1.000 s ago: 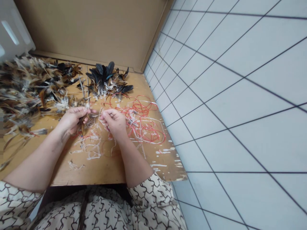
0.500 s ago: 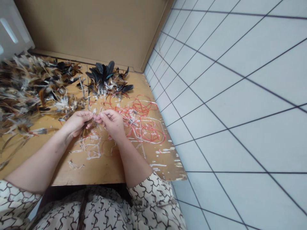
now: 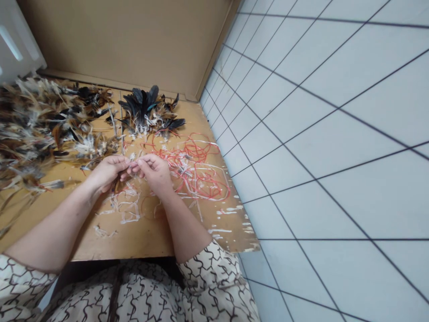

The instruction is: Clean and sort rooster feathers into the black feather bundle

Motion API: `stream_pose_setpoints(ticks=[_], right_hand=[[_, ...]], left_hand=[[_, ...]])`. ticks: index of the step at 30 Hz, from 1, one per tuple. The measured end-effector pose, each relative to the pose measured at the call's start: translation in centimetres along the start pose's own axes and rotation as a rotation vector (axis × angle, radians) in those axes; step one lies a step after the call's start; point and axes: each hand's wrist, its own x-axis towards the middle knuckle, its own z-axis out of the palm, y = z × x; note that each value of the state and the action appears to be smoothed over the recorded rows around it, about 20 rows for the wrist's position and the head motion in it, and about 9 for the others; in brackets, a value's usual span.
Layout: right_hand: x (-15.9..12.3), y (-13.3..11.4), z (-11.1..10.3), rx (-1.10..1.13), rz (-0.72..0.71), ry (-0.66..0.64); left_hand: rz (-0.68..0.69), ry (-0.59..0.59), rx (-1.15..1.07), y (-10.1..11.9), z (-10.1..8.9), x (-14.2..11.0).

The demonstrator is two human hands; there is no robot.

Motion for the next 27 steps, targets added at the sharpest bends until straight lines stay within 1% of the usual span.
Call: stream_pose_setpoints(ticks=[2, 4, 6, 8, 11, 13, 14, 17, 19, 20, 21, 23, 25, 27], right_hand=[[0.0, -0.1, -0.1, -0.010, 0.011, 0.002], [-0.1, -0.4, -0.2, -0.054, 0.001, 0.011], [-0.2, -0.8, -0.4, -0.156, -0.050, 0.024], [-0.3, -1.2, -0.7, -0.302, -0.140, 0.025], [-0.5, -1.8, -1.0, -0.488, -0.256, -0.014], [-0.5, -2.0, -1.2, -0.520, -0.266, -0.043], [-0.4, -2.1, -1.3, -0.505, -0.241, -0.053], [-0.1, -2.0, -1.7, -0.373, -0.094, -0.067], [0.2, -1.7, -1.9, -0.258, 0.002, -0.076], [0.3, -1.4, -1.9, -0.206, 0.040, -0.079], [0.4, -1.2, -1.8, -0.166, 0.069, -0.082], [0.4, -0.7, -1.4, -0.128, 0.101, -0.081], [0.2, -0.3, -0.8, -0.148, 0.077, -0.051], [-0.1, -0.1, -0.2, -0.225, 0.009, -0.009]], left_hand=[[0.020, 0.003, 0.065, -0.2, -0.2, 0.1], [0.051, 0.035, 0.196, -0.2, -0.3, 0.1], [0.087, 0.070, 0.364, -0.2, -0.3, 0.1], [0.122, 0.071, 0.532, 0.0, -0.2, -0.1], [0.188, 0.004, 0.756, 0.3, 0.2, -0.4], [0.235, -0.082, 0.841, 0.4, 0.4, -0.6], [0.252, -0.132, 0.856, 0.4, 0.4, -0.8], [0.251, -0.267, 0.808, 0.7, 0.4, -1.1], [0.222, -0.318, 0.705, 0.9, 0.4, -1.3], [0.212, -0.323, 0.640, 1.0, 0.4, -1.3], [0.207, -0.309, 0.573, 1.0, 0.4, -1.3], [0.197, -0.220, 0.429, 0.9, 0.4, -1.2], [0.169, -0.088, 0.295, 0.7, 0.4, -1.0], [0.148, 0.033, 0.239, 0.4, 0.4, -0.8]])
